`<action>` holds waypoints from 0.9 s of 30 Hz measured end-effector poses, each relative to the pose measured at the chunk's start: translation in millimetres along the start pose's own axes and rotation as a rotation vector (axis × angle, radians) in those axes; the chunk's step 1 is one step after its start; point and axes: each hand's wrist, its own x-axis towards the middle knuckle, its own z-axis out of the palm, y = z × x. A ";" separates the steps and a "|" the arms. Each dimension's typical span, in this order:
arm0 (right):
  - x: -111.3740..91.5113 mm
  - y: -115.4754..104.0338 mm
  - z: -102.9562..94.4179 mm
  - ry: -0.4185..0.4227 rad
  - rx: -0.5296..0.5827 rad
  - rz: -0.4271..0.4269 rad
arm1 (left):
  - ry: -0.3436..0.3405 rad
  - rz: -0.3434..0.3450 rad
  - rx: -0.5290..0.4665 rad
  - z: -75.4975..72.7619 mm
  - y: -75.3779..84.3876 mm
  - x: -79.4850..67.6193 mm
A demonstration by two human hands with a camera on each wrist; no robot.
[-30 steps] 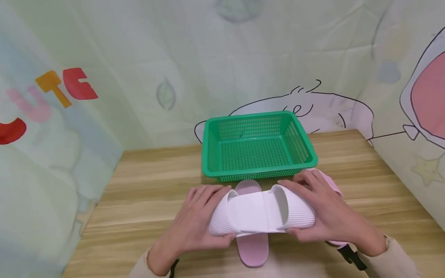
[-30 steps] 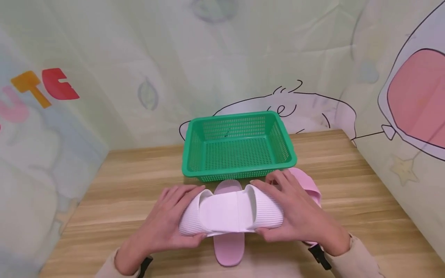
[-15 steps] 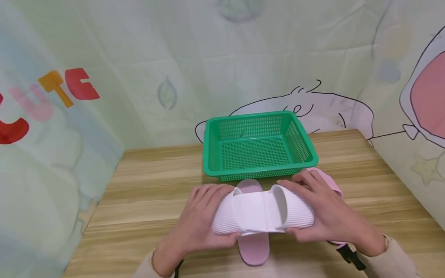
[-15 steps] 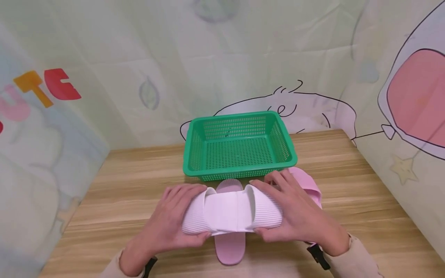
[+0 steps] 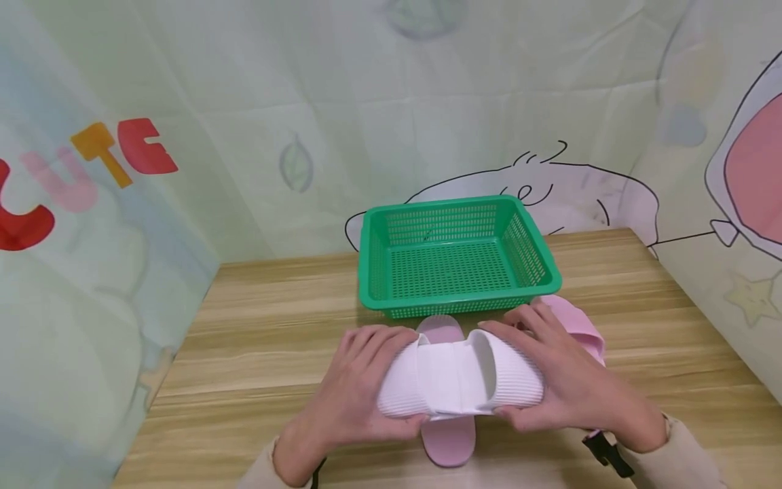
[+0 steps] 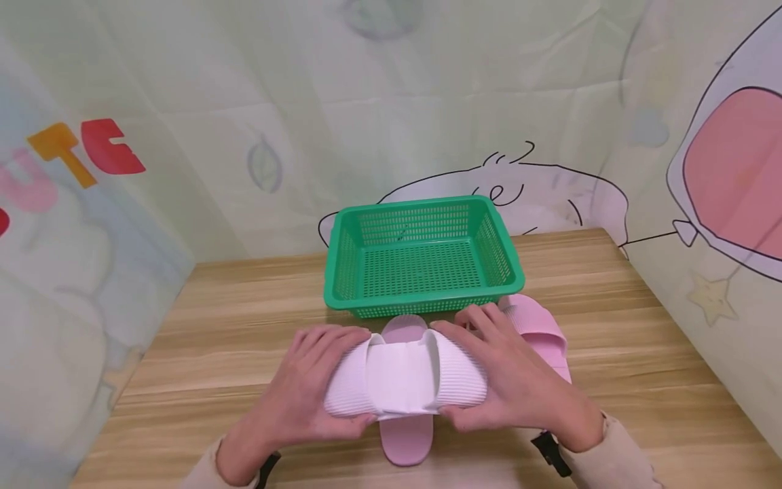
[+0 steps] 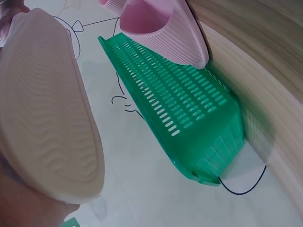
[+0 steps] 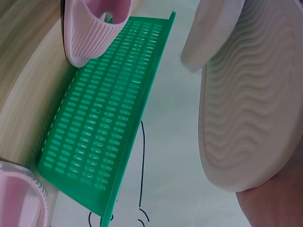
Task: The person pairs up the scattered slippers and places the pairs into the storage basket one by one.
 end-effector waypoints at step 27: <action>10.4 -13.0 18.5 0.001 0.055 -0.013 | 0.004 0.039 -0.065 6.6 5.8 2.8</action>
